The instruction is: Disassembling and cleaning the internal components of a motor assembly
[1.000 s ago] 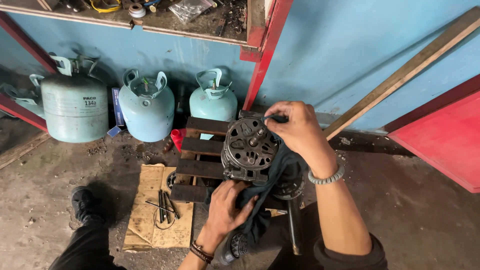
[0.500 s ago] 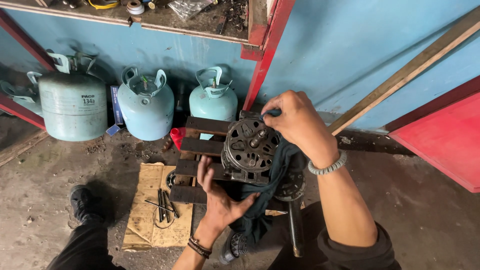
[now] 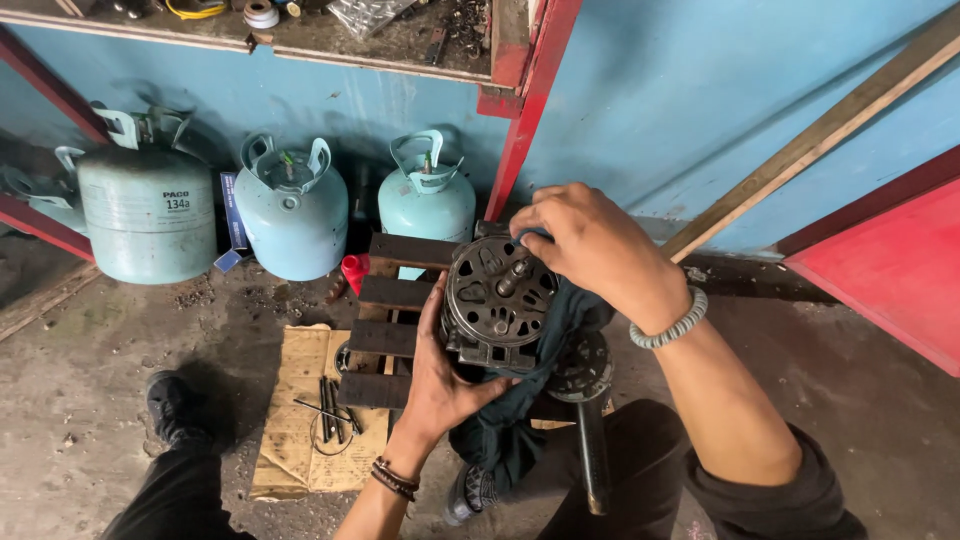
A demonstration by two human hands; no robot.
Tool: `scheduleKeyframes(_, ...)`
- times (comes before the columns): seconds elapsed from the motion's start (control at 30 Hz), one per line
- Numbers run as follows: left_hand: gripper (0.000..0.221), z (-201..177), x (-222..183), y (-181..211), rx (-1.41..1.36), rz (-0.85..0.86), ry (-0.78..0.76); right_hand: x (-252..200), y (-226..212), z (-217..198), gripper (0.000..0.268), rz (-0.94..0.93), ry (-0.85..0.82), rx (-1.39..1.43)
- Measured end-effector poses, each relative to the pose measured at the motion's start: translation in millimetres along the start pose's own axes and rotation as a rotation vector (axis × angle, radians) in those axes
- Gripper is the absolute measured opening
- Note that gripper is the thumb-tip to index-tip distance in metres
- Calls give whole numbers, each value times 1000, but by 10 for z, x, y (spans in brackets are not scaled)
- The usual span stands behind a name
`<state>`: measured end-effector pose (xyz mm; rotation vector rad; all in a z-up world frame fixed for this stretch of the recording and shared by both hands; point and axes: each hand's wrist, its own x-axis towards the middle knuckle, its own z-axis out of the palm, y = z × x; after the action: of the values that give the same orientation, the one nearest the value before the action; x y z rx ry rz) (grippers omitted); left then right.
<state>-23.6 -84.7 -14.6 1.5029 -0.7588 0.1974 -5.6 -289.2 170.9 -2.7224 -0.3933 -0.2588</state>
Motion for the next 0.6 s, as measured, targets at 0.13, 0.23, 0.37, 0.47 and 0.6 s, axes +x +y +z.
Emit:
scheduleKeyframes(0.13, 131, -5, 12, -11, -19, -8, 12, -31, -56, -19, 17, 28, -72, -54)
scheduleKeyframes(0.23, 128, -17, 25, -7, 0, -5, 10, -23, -76, 37, 16, -34, 34, -41)
scheduleKeyframes(0.37, 126, -24, 46, -4, 18, 0, 7, 69, -20, 103, 17, -46, 109, -31)
scheduleKeyframes(0.47, 124, -28, 28, -20, 14, -16, 5, 122, -9, 120, 16, -62, 94, -7)
scheduleKeyframes(0.6, 119, -23, 16, -46, -6, -27, 14, 108, 35, 171, 24, -90, 90, -93)
